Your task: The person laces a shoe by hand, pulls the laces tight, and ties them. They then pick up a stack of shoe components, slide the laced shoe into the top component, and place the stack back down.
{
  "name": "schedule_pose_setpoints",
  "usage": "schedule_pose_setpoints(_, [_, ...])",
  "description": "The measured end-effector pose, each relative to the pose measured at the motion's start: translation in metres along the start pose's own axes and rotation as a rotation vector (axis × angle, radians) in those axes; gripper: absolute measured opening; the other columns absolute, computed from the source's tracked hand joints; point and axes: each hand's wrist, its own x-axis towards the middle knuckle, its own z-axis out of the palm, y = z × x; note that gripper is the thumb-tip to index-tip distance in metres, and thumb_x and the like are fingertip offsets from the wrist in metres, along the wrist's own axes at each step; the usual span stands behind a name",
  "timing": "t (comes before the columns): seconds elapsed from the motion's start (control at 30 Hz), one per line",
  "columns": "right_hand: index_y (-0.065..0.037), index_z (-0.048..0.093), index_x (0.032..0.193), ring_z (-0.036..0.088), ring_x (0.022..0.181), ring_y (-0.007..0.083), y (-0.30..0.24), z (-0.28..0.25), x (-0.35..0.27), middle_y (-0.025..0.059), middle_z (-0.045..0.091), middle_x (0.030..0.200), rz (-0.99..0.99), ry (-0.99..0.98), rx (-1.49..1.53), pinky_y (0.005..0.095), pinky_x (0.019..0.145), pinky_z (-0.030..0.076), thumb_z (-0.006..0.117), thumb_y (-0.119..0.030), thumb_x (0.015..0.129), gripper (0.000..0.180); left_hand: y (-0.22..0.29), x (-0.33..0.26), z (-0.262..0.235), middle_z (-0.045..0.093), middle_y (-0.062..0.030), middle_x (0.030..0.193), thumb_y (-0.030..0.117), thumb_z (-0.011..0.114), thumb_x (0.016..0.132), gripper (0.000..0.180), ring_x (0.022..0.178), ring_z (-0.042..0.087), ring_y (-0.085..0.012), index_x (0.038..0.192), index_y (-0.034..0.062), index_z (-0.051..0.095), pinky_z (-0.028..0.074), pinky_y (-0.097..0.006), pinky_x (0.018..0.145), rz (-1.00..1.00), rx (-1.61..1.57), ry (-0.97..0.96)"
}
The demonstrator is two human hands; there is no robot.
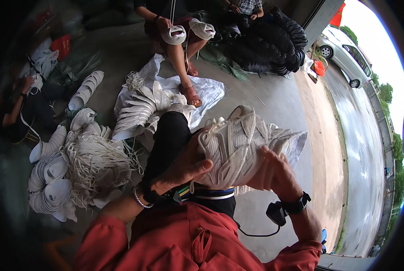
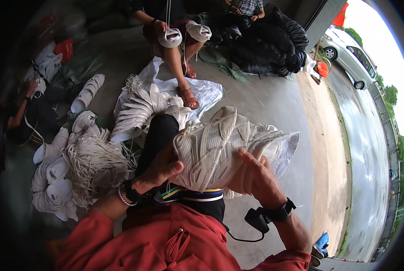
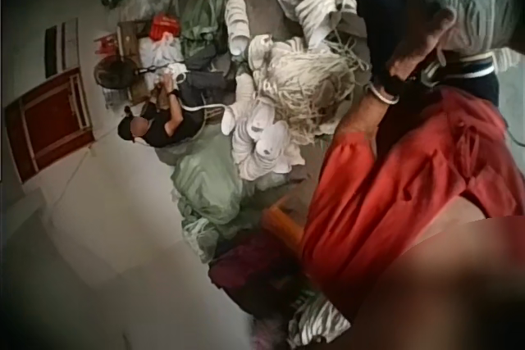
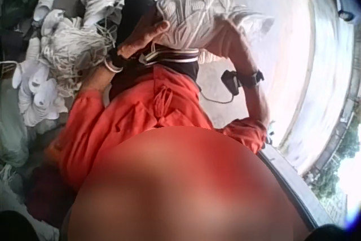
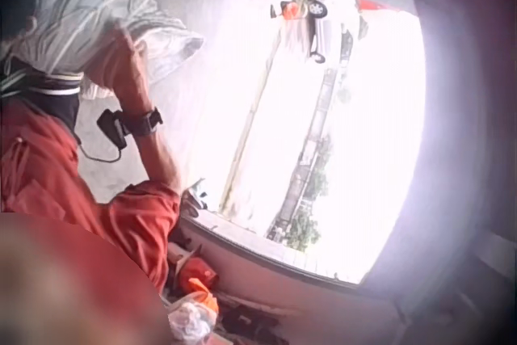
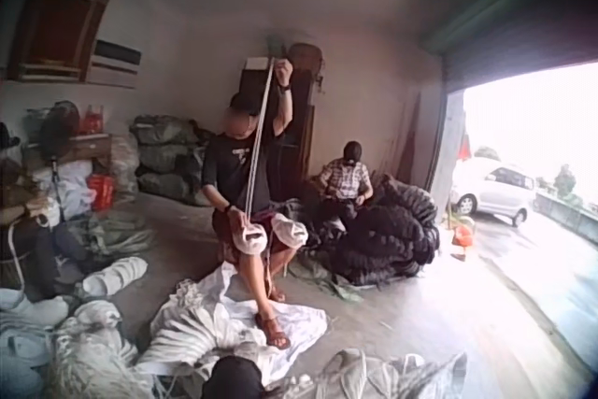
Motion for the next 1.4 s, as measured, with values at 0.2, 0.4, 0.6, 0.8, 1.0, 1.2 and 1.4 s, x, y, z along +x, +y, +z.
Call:
schedule_pose_setpoints(0.2, [0.002,0.056,0.099,0.059,0.075,0.0107,-0.039,0.072,0.005,0.0053,0.061,0.088,0.053,-0.352,-0.125,0.0243,0.065,0.048,0.049,-0.026,0.091,0.030,0.000,-0.029,-0.045,0.045,-0.0094,0.127,0.041,0.050,0.089,0.060,0.117,0.044,-0.0156,0.131,0.0016,0.034,0.036,-0.031,0.099,-0.327,-0.486,0.237])
schedule_pose_setpoints(0.4, [-0.001,0.052,0.112,0.059,0.080,0.0144,-0.006,0.069,0.033,0.0071,0.061,0.095,0.084,-0.492,-0.095,0.0277,0.070,0.049,0.055,-0.005,0.085,0.028,-0.020,-0.051,-0.054,0.053,-0.0060,0.119,0.045,0.042,0.092,0.053,0.106,0.052,-0.0124,0.127,0.0054,0.041,0.043,-0.028,0.091,-0.513,-0.639,0.432])
schedule_pose_setpoints(0.6, [0.004,0.051,0.111,0.056,0.086,0.0155,0.018,0.100,0.029,0.0083,0.059,0.098,0.104,-0.310,-0.142,0.0300,0.076,0.046,0.049,-0.031,0.090,0.040,-0.044,-0.062,-0.071,0.053,-0.0049,0.117,0.044,0.043,0.091,0.051,0.105,0.053,-0.0110,0.125,0.0067,0.043,0.043,-0.027,0.090,-0.594,-0.768,0.427])
schedule_pose_setpoints(0.8, [0.005,0.046,0.115,0.056,0.089,0.0159,0.011,0.115,-0.004,0.0101,0.058,0.102,0.143,-0.252,-0.041,0.0281,0.075,0.046,0.053,-0.023,0.089,0.039,0.026,-0.055,-0.062,0.044,-0.0064,0.131,0.045,0.040,0.092,0.056,0.116,0.044,-0.0108,0.135,0.0090,0.033,0.033,-0.028,0.101,-0.640,-0.580,0.351])
schedule_pose_setpoints(1.0, [0.002,0.031,0.124,0.057,0.074,0.0160,0.067,0.102,-0.013,0.0088,0.057,0.087,-0.042,-0.136,-0.178,0.0267,0.065,0.047,0.056,-0.016,0.086,0.049,-0.040,-0.071,-0.076,0.055,-0.0059,0.114,0.047,0.038,0.092,0.053,0.103,0.053,-0.0110,0.125,0.0053,0.043,0.045,-0.027,0.087,-0.902,-0.843,0.365])
schedule_pose_setpoints(1.2, [0.003,0.033,0.120,0.055,0.068,0.0139,0.041,0.106,-0.008,0.0097,0.055,0.085,0.253,-0.244,-0.072,0.0254,0.059,0.045,0.058,-0.018,0.086,0.048,-0.025,-0.071,-0.091,0.059,-0.0051,0.080,0.052,0.038,0.091,0.051,0.069,0.052,-0.0108,0.089,0.0054,0.059,0.044,-0.028,0.062,-0.789,0.107,0.338])
schedule_pose_setpoints(1.4, [0.002,0.041,0.117,0.055,0.069,0.0149,0.039,0.094,0.000,0.0064,0.055,0.090,0.324,-0.486,-0.105,0.0260,0.055,0.045,0.061,-0.027,0.085,0.047,-0.033,-0.076,-0.141,0.055,-0.0170,0.058,0.033,0.054,0.083,0.039,0.053,0.056,-0.0306,0.063,0.0003,0.056,0.042,-0.039,0.052,-0.568,0.659,0.529])
